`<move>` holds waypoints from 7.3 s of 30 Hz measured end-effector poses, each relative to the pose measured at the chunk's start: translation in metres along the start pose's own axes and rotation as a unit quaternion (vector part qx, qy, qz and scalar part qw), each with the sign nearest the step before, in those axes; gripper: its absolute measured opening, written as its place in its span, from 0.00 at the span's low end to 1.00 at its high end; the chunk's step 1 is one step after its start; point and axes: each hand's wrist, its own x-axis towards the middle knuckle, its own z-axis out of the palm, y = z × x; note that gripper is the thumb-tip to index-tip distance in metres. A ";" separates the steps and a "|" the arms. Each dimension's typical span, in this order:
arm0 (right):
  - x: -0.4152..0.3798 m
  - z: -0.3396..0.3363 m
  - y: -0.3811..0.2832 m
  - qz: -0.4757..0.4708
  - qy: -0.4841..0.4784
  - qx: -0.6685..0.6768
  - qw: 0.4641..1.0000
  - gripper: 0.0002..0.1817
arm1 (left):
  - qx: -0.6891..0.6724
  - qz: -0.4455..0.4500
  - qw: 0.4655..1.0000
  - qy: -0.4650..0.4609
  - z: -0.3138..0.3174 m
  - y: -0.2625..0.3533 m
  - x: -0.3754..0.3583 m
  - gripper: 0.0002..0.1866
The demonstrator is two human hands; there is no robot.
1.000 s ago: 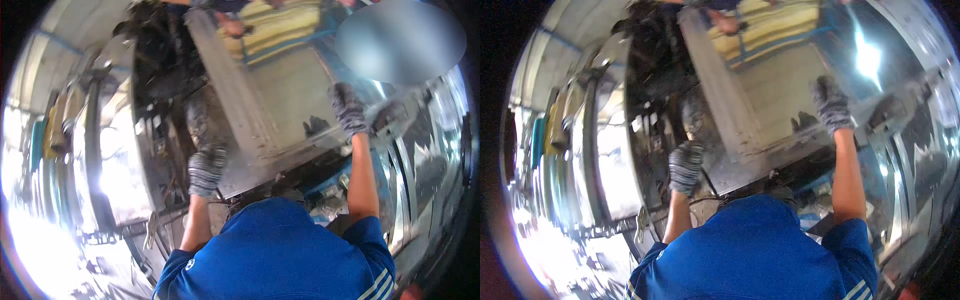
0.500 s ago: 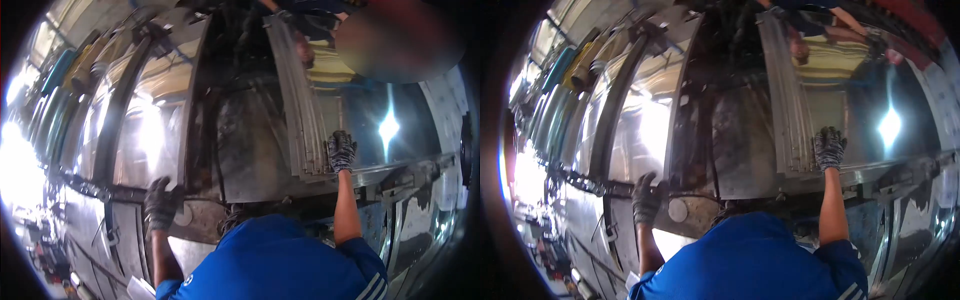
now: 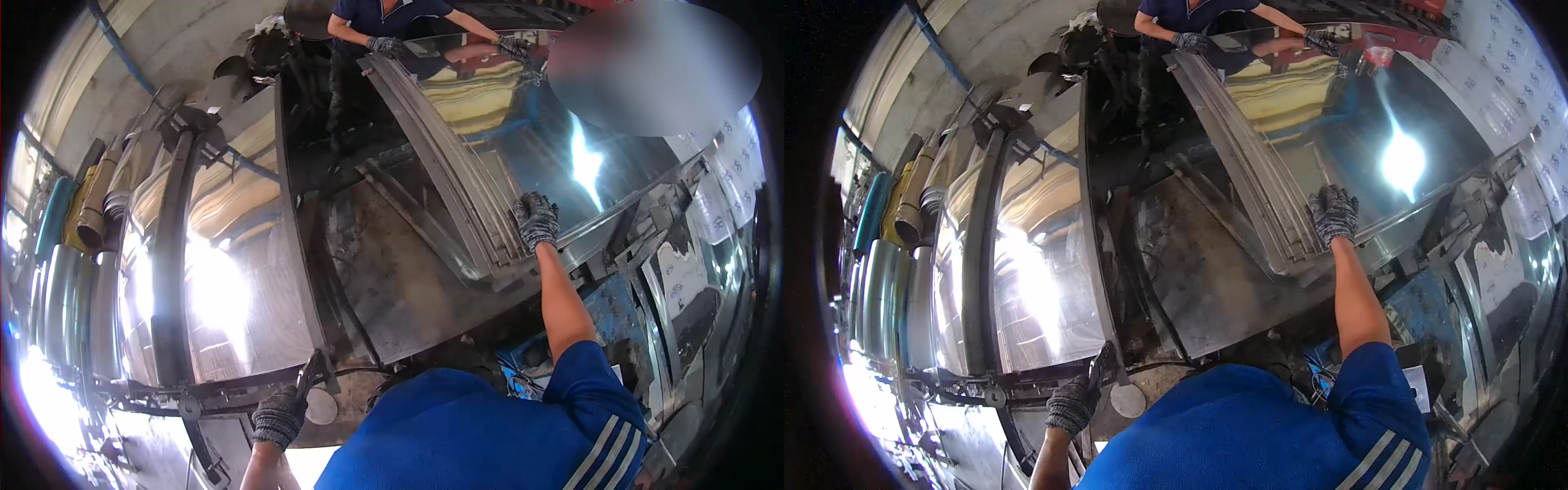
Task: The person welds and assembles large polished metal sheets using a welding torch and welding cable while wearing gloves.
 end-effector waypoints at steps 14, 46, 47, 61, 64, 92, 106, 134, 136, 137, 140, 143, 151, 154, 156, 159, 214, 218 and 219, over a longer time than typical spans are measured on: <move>0.010 0.015 0.016 -0.006 -0.055 -0.034 0.998 0.30 | -0.040 -0.003 0.999 0.014 0.020 -0.012 0.009 0.19; 0.008 0.014 0.020 -0.077 -0.029 -0.055 0.995 0.28 | -0.017 -0.187 0.982 -0.008 0.116 -0.017 -0.087 0.18; 0.009 0.019 0.024 -0.087 -0.018 -0.035 0.995 0.28 | -0.059 -0.232 0.971 -0.009 0.127 -0.008 -0.097 0.18; -0.105 0.077 -0.015 -0.184 0.055 0.364 0.911 0.29 | -0.366 -0.269 0.879 -0.145 0.277 -0.072 -0.065 0.24; -0.267 -0.025 -0.149 -0.221 -0.203 0.225 0.927 0.27 | -0.390 -0.138 0.896 -0.160 0.302 -0.094 -0.043 0.22; -0.731 0.114 0.174 0.587 -0.015 0.523 0.617 0.27 | -0.018 0.183 0.928 -0.324 0.387 -0.114 0.058 0.20; -0.700 0.047 0.277 0.398 -0.288 -0.018 0.871 0.29 | -0.128 0.253 0.939 -0.193 0.349 0.063 0.037 0.17; -0.472 0.192 0.062 0.103 -0.556 0.214 0.796 0.21 | -0.586 -0.410 0.694 -0.083 0.478 -0.069 -0.218 0.30; -0.470 0.178 0.023 0.019 -0.548 0.188 0.815 0.20 | -0.599 -0.383 0.703 -0.023 0.485 -0.110 -0.193 0.30; -0.470 0.182 0.011 -0.061 -0.533 0.161 0.829 0.20 | -0.602 -0.355 0.714 0.033 0.487 -0.135 -0.180 0.31; -0.469 0.233 0.003 -0.171 -0.532 0.146 0.816 0.24 | -0.484 -0.378 0.745 0.259 0.469 -0.267 -0.136 0.31; -0.453 0.237 -0.030 -0.179 -0.556 0.137 0.800 0.28 | -0.379 -0.426 0.677 0.466 0.329 -0.385 -0.125 0.24; -0.442 0.223 -0.075 -0.140 -0.499 0.009 0.855 0.28 | -0.244 -0.298 0.758 0.526 0.034 -0.622 -0.073 0.25; -0.444 0.210 -0.090 -0.100 -0.496 0.008 0.863 0.28 | -0.196 -0.304 0.852 0.379 -0.011 -0.650 -0.049 0.31; -0.448 0.200 -0.104 -0.069 -0.503 -0.001 0.862 0.28 | -0.148 -0.310 0.894 0.289 -0.032 -0.655 -0.036 0.32; -0.455 0.193 -0.120 -0.036 -0.511 -0.008 0.859 0.28 | -0.148 -0.296 0.899 0.285 -0.021 -0.685 -0.027 0.32; -0.488 0.218 -0.149 0.005 -0.575 -0.037 0.817 0.43 | -0.623 -0.102 0.602 0.488 0.111 -0.527 -0.051 0.21; -0.483 0.200 -0.181 0.093 -0.612 -0.006 0.785 0.43 | -0.644 -0.084 0.600 0.467 0.110 -0.521 -0.058 0.22; -0.481 0.208 -0.180 0.109 -0.608 -0.024 0.786 0.43 | -0.644 -0.074 0.592 0.479 0.110 -0.517 -0.057 0.22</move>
